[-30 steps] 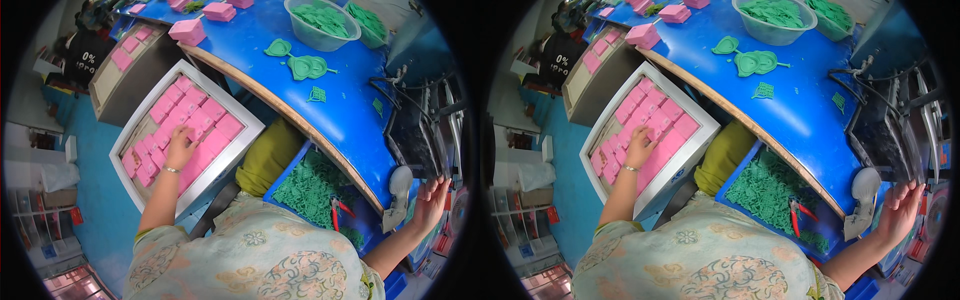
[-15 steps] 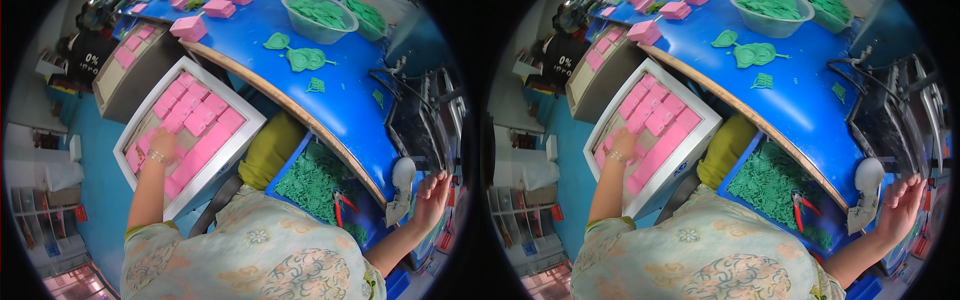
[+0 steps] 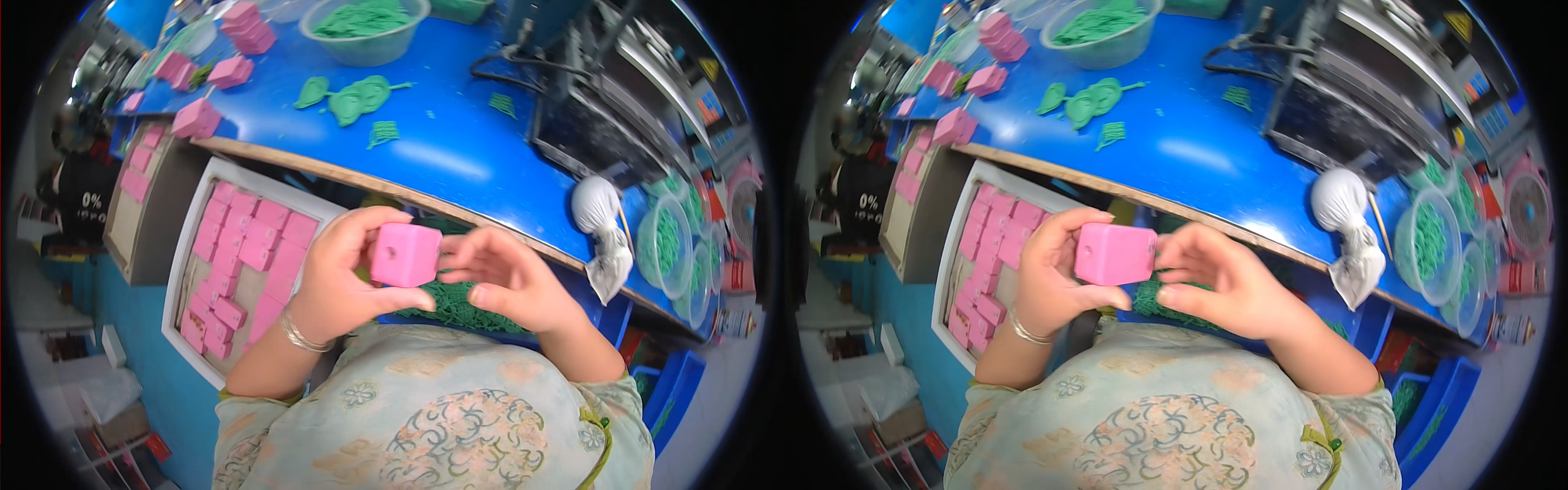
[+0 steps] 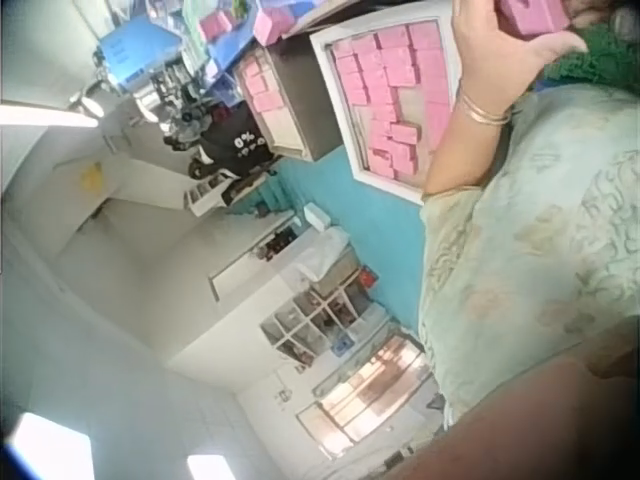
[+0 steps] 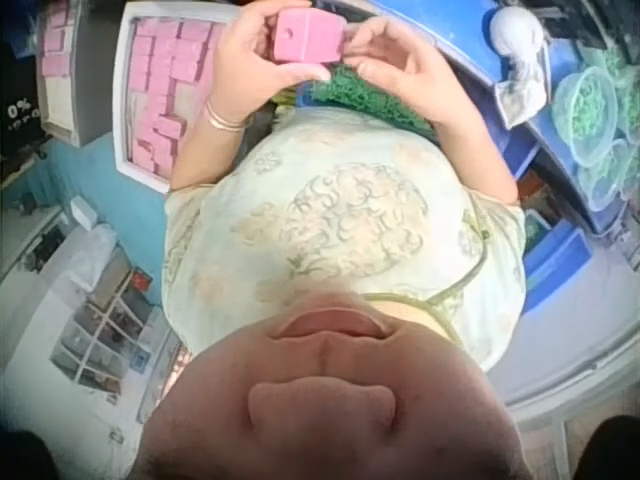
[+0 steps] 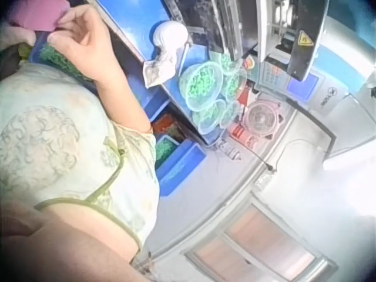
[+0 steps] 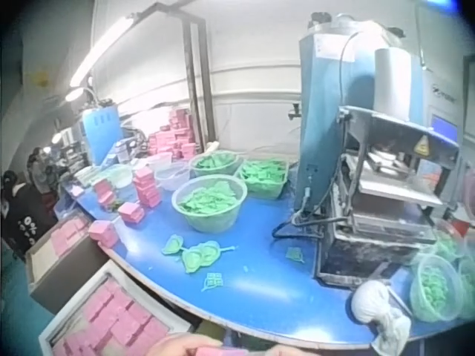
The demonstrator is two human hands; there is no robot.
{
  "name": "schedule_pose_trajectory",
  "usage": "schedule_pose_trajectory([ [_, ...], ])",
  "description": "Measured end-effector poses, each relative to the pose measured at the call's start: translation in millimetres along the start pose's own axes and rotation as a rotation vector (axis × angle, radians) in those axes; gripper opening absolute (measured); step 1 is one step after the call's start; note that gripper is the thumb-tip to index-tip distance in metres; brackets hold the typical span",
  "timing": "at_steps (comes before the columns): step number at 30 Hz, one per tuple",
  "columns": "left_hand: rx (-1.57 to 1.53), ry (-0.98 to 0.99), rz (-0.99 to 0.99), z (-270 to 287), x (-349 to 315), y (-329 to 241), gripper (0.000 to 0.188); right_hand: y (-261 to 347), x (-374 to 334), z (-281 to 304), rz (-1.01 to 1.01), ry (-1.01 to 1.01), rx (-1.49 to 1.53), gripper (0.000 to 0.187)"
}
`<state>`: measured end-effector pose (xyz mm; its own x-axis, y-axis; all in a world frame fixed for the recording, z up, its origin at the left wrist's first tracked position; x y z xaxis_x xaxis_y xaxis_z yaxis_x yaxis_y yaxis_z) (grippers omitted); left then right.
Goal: Manually assembling green wax jewelry patterns into silicone molds and using a wax injection machine.
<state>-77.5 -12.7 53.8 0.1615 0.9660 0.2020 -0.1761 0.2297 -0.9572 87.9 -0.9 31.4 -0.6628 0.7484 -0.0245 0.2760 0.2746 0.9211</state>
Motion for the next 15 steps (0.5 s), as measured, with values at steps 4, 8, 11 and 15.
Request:
schedule_pose_trajectory([
  [4, 0.468, -0.019, -0.388, -40, 17, -25, 0.072, -5, 4, 2, 0.051, -0.067, 0.061, 0.036],
  [8, 0.077, 0.28, -0.188, -68, 25, -14, 0.068, 0, 1, 6, 0.087, -0.171, -0.149, 0.033],
  [11, -0.278, 0.301, -0.003, -68, 24, 7, 0.068, 5, -2, 10, 0.182, -0.179, -0.358, 0.032],
  [15, -0.395, 0.235, 0.116, -62, 20, 7, 0.065, 31, 1, 1, 0.372, -0.158, -0.936, 0.028],
])
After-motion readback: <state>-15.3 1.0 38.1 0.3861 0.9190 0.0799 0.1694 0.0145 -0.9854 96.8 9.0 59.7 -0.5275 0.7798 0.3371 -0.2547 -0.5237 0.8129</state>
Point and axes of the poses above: each hand's wrist, its own x-axis towards the middle knuckle, its own z-axis out of the back of the hand, y = z × x, the point moved 6 cm from there along x, towards the middle knuckle, and after that the axes turned 3 degrees about z, right-handed, at the moved point
